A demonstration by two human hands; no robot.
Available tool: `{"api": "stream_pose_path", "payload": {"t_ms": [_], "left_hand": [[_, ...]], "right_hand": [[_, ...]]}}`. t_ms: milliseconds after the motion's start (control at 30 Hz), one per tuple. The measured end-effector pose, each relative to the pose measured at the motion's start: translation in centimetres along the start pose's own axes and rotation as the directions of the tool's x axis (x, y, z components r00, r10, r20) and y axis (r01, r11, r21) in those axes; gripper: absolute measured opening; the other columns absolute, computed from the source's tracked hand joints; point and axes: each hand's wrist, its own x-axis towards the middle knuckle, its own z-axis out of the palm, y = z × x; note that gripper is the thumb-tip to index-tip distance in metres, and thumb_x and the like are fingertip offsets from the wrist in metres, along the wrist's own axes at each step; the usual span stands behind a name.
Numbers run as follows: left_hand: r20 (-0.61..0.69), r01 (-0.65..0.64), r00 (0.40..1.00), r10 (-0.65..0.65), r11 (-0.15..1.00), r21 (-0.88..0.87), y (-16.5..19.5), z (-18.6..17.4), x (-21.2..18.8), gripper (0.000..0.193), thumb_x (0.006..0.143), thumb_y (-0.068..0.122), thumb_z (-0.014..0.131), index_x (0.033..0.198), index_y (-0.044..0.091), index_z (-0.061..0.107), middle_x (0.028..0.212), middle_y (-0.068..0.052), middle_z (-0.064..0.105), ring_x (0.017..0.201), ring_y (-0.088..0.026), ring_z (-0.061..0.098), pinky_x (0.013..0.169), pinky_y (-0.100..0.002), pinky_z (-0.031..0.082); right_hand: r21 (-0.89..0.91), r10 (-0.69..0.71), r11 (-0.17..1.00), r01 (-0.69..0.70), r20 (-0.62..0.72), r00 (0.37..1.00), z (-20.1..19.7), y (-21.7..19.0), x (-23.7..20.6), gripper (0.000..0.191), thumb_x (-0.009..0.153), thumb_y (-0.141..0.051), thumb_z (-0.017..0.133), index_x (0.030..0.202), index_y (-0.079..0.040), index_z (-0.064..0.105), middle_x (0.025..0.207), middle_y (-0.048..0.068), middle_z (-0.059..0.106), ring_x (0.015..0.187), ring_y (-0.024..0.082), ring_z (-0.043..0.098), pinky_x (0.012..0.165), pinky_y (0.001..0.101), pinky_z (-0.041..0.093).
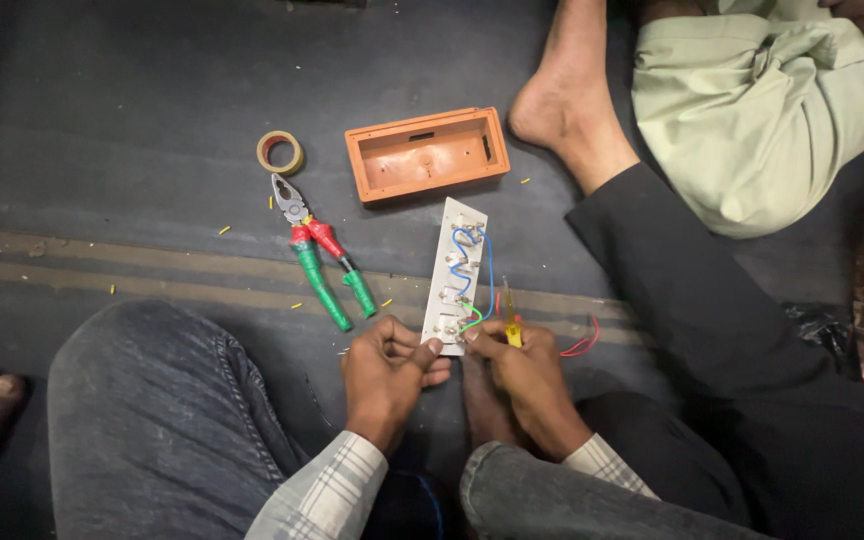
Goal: The person sits on the floor assembling an electrical switchboard. They use a screwdriver to tighten terminals on a white switch-and-socket panel, route red, blue and green wires, and fit the panel into an orange plastic enclosure, holding the board up to check the fit.
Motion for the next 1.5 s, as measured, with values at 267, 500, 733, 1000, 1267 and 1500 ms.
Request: {"api": "stream_pose_path", "payload": {"t_ms": [267, 500, 733, 1000, 1267, 1500], "left_hand": [[0.003, -0.011, 1.000, 0.011, 1.000, 0.008, 0.3, 0.1, -0.2, 0.014, 0.084, -0.007, 0.073, 0.080, -0.006, 0.060, 0.083, -0.018, 0.074, 0.068, -0.024, 0.078, 0.057, -0.033, 0.068], [0.005, 0.002, 1.000, -0.002, 1.000, 0.020, 0.3, 0.1, -0.3, 0.015, 0.084, -0.007, 0.073, 0.081, -0.005, 0.058, 0.082, -0.018, 0.075, 0.069, -0.023, 0.079, 0.057, -0.033, 0.068], [0.001, -0.013, 1.000, 0.013, 0.999, 0.031, 0.0, 0.0, -0.3, 0.015, 0.084, -0.007, 0.073, 0.079, -0.006, 0.059, 0.082, -0.018, 0.074, 0.068, -0.025, 0.079, 0.057, -0.034, 0.068], [0.001, -0.028, 1.000, 0.028, 0.997, 0.066, 0.3, 0.1, -0.4, 0.015, 0.084, -0.006, 0.074, 0.079, -0.006, 0.060, 0.081, -0.018, 0.075, 0.068, -0.025, 0.079, 0.058, -0.034, 0.068], [0.014, -0.025, 1.000, 0.024, 0.998, 0.055, 0.4, 0.1, -0.4, 0.015, 0.084, -0.006, 0.073, 0.079, -0.005, 0.059, 0.082, -0.018, 0.075, 0.068, -0.024, 0.078, 0.058, -0.033, 0.068], [0.051, -0.083, 0.996, 0.078, 0.991, 0.109, 0.5, -0.1, -0.6, 0.014, 0.084, -0.006, 0.073, 0.077, -0.004, 0.061, 0.082, -0.015, 0.075, 0.069, -0.022, 0.079, 0.059, -0.032, 0.069]], "right_hand": [[-0.038, -0.085, 0.996, 0.083, -0.063, 0.994, 0.3, -0.8, 0.0, 0.012, 0.081, -0.012, 0.080, 0.085, 0.000, 0.079, 0.071, 0.000, 0.071, 0.059, 0.006, 0.059, 0.051, 0.0233, 0.042], [-0.128, -0.094, 0.989, 0.080, -0.105, 0.990, 0.6, -1.0, 0.5, 0.012, 0.077, -0.009, 0.080, 0.082, 0.001, 0.077, 0.070, 0.003, 0.070, 0.060, 0.009, 0.059, 0.053, 0.0261, 0.043], [-0.206, -0.126, 0.973, 0.101, -0.110, 0.986, 0.2, -0.7, 0.6, 0.009, 0.075, -0.008, 0.080, 0.079, -0.001, 0.076, 0.066, 0.003, 0.068, 0.057, 0.010, 0.058, 0.051, 0.0271, 0.043], [-0.203, -0.137, 0.972, 0.115, -0.098, 0.986, 0.0, -0.3, 0.8, 0.009, 0.075, -0.008, 0.081, 0.078, -0.001, 0.077, 0.065, 0.002, 0.068, 0.056, 0.008, 0.058, 0.050, 0.0264, 0.042], [-0.148, -0.133, 0.981, 0.124, -0.053, 0.990, -0.3, -0.2, 1.1, 0.009, 0.074, -0.005, 0.081, 0.078, 0.000, 0.074, 0.065, 0.003, 0.066, 0.055, 0.010, 0.057, 0.049, 0.0268, 0.042], [-0.110, -0.096, 0.990, 0.092, -0.032, 0.995, -0.4, -0.1, 1.2, 0.008, 0.077, -0.005, 0.080, 0.078, 0.000, 0.074, 0.065, 0.004, 0.067, 0.053, 0.010, 0.057, 0.048, 0.0271, 0.042]]}}
